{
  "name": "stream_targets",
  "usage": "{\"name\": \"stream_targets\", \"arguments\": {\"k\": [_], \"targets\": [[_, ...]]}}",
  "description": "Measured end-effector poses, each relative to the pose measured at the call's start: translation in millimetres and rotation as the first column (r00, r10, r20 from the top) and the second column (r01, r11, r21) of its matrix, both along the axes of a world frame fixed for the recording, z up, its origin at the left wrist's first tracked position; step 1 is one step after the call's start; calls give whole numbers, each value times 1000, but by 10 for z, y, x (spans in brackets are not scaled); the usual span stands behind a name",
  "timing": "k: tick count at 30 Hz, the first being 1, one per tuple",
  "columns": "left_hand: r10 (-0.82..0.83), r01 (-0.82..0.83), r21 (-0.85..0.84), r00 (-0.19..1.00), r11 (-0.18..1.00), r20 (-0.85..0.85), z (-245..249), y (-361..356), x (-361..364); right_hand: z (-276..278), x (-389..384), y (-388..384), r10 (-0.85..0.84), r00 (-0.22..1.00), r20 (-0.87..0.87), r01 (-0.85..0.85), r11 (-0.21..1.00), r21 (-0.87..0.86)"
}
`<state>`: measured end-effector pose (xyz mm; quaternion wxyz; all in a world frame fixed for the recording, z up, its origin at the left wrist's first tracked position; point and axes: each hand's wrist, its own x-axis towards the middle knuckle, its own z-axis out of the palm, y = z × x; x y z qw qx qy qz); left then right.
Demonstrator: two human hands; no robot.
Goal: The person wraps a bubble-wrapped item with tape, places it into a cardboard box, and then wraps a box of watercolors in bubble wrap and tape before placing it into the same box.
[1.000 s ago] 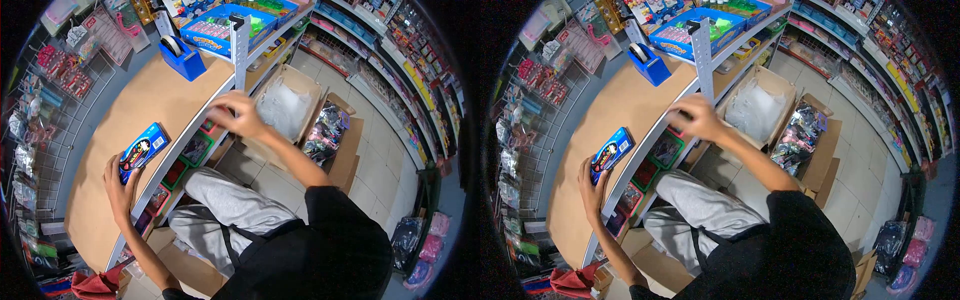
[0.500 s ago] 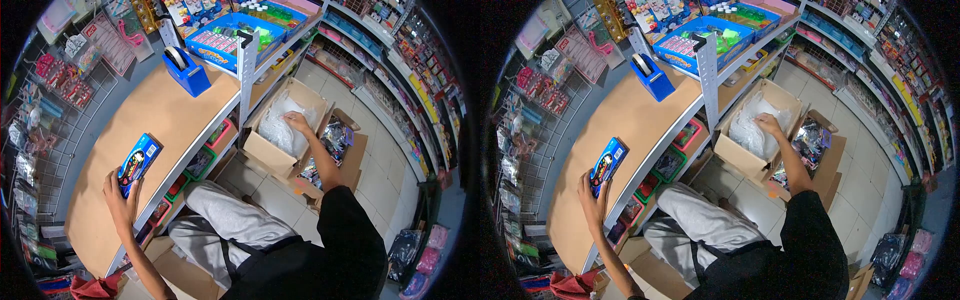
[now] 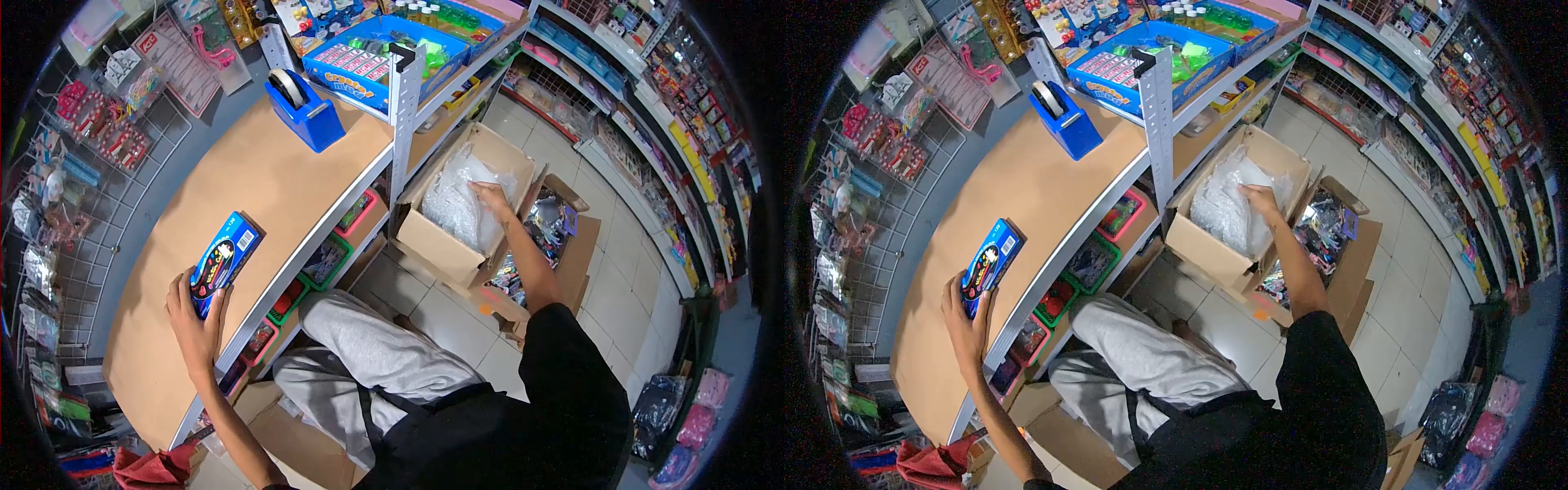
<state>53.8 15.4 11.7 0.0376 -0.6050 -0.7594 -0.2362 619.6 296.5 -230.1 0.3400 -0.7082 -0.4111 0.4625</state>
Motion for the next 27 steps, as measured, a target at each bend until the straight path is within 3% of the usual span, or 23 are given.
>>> {"name": "stream_targets", "arguments": {"k": [5, 8, 11, 14, 17, 21, 23, 25, 27], "targets": [[0, 0, 0, 1000, 1000, 4, 1, 3, -6, 58, 107, 16, -128, 987, -100, 126, 992, -28], [14, -14, -11, 1000, 1000, 7, 11, 1, 8, -392, 436, 328, -312, 906, 285, 268, 946, 183], [-6, 6, -3, 1000, 1000, -17, 1, -11, -6, -471, 737, 524, -381, 870, 312, 244, 884, 397], [-37, 38, 19, 997, 999, -65, -5, -23, -22, 287, 675, 251, -289, 957, -11, 258, 838, 480], [-27, 28, 19, 998, 999, -53, -8, -27, -25, 956, 695, 84, -148, 881, -448, 360, 825, 436], [-16, 16, 16, 1000, 1000, 2, 4, -29, -24, 1641, 950, -269, 230, 964, -132, -139, 862, 487], [-11, 11, 11, 999, 1000, 37, 50, -34, -1, 2121, 712, -539, 343, 931, -128, -254, 857, 448], [-28, 35, 108, 997, 993, -69, 102, -58, 69, 2599, 374, -804, 429, 882, -193, -334, 860, 386], [-72, 99, 185, 987, 978, -147, 101, -68, 30, 2840, 94, -934, 540, 801, -259, -380, 793, 477]]}}
